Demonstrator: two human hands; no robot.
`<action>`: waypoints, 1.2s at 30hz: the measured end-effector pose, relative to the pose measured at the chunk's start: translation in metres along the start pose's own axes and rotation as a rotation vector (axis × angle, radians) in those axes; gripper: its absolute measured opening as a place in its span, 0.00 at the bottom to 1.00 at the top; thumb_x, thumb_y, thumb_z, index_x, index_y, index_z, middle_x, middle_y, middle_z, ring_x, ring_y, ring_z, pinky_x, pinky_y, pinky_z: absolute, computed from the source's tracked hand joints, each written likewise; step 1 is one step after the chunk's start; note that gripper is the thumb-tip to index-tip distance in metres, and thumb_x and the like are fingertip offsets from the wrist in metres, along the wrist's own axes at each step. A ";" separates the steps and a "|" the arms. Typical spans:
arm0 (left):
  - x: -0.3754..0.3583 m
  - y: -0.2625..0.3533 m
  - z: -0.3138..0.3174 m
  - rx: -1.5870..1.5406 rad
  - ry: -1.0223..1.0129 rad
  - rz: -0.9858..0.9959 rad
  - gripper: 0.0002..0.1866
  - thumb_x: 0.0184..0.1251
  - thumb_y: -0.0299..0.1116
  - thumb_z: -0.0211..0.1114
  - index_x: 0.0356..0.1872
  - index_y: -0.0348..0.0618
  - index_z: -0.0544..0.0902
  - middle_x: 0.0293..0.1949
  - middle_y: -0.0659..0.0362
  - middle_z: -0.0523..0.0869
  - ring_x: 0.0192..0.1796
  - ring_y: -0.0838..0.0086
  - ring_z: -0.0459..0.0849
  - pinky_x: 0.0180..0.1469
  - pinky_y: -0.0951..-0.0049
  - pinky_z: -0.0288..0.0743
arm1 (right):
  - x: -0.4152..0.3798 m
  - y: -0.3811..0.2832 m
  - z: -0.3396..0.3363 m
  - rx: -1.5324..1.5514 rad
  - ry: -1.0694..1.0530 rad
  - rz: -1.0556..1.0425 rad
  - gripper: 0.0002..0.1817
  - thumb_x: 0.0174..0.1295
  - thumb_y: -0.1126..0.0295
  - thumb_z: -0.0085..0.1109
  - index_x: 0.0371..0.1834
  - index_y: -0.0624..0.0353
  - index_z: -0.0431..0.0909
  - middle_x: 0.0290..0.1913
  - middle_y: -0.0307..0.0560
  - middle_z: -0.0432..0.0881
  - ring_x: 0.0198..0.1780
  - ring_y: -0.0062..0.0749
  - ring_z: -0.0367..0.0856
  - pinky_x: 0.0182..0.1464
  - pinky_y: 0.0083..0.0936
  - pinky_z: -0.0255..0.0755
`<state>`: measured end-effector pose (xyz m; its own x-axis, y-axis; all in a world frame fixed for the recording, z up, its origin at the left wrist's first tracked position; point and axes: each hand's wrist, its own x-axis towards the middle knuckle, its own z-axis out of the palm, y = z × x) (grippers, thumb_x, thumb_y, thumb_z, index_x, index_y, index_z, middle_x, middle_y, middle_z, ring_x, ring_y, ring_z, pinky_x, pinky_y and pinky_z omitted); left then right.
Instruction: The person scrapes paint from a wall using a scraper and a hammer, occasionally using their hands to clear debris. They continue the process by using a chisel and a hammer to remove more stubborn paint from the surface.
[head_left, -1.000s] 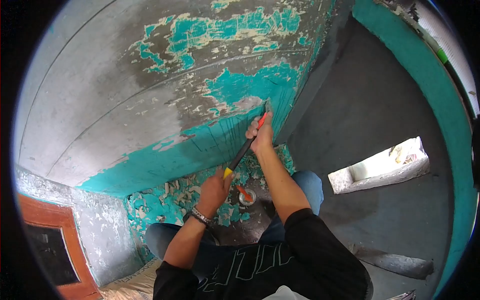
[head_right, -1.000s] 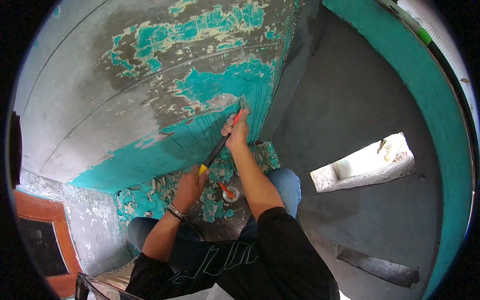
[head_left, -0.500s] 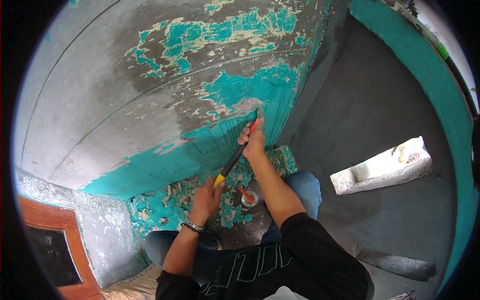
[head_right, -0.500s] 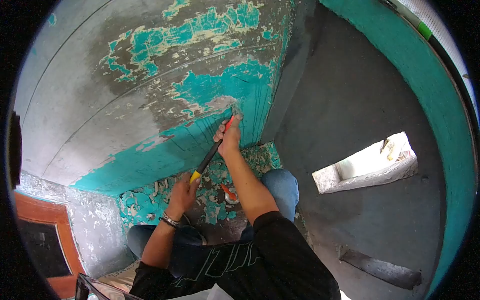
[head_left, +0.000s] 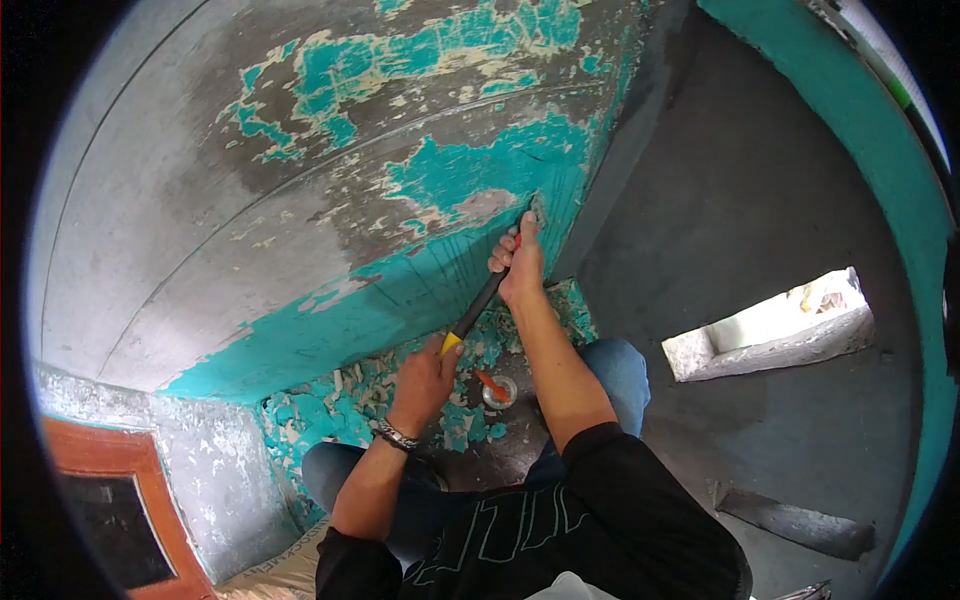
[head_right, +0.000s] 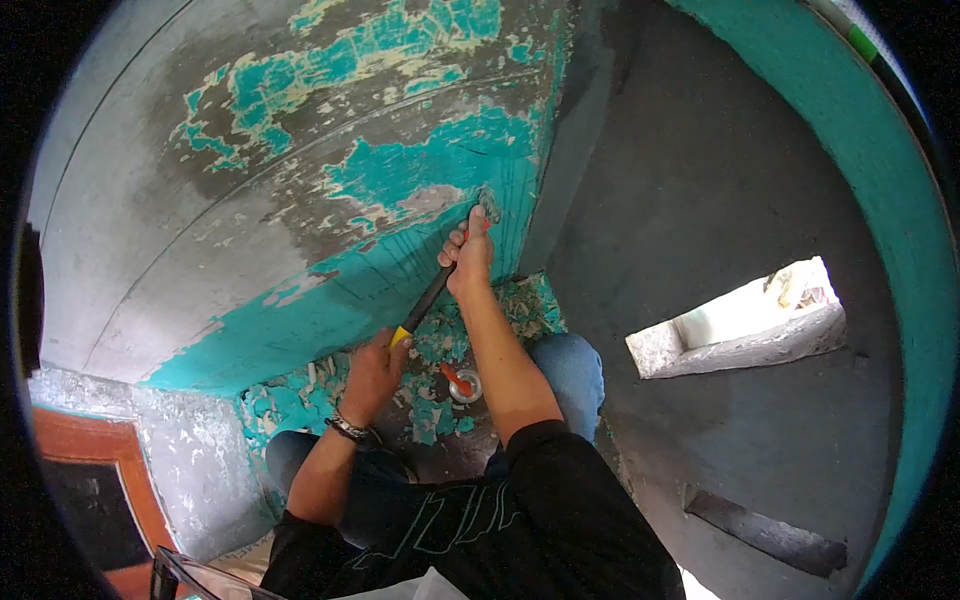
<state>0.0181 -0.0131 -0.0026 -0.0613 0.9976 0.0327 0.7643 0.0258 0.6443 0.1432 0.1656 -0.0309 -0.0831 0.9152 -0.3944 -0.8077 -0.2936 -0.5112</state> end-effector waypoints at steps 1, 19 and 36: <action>0.002 0.002 0.005 -0.007 -0.003 0.010 0.14 0.71 0.40 0.56 0.36 0.35 0.73 0.21 0.42 0.80 0.27 0.43 0.80 0.27 0.51 0.71 | 0.000 -0.003 -0.001 -0.051 0.011 -0.020 0.23 0.66 0.42 0.51 0.31 0.51 0.65 0.20 0.29 0.60 0.16 0.16 0.55 0.19 0.20 0.52; -0.021 -0.004 -0.002 -0.171 -0.059 -0.066 0.22 0.73 0.38 0.53 0.61 0.34 0.69 0.30 0.43 0.83 0.33 0.53 0.85 0.34 0.62 0.75 | -0.016 0.019 0.005 -0.071 -0.023 0.037 0.25 0.64 0.39 0.50 0.31 0.51 0.64 0.19 0.30 0.60 0.16 0.17 0.55 0.18 0.22 0.53; 0.003 0.016 0.009 -0.117 -0.015 0.068 0.20 0.72 0.39 0.55 0.55 0.31 0.75 0.32 0.41 0.84 0.34 0.51 0.85 0.36 0.62 0.76 | -0.001 -0.019 0.000 -0.062 0.053 0.041 0.26 0.65 0.38 0.47 0.29 0.51 0.65 0.19 0.29 0.58 0.15 0.17 0.53 0.17 0.20 0.51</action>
<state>0.0354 -0.0089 0.0011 -0.0019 0.9976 0.0688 0.6862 -0.0488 0.7257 0.1591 0.1701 -0.0211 -0.0828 0.8868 -0.4547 -0.7663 -0.3484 -0.5398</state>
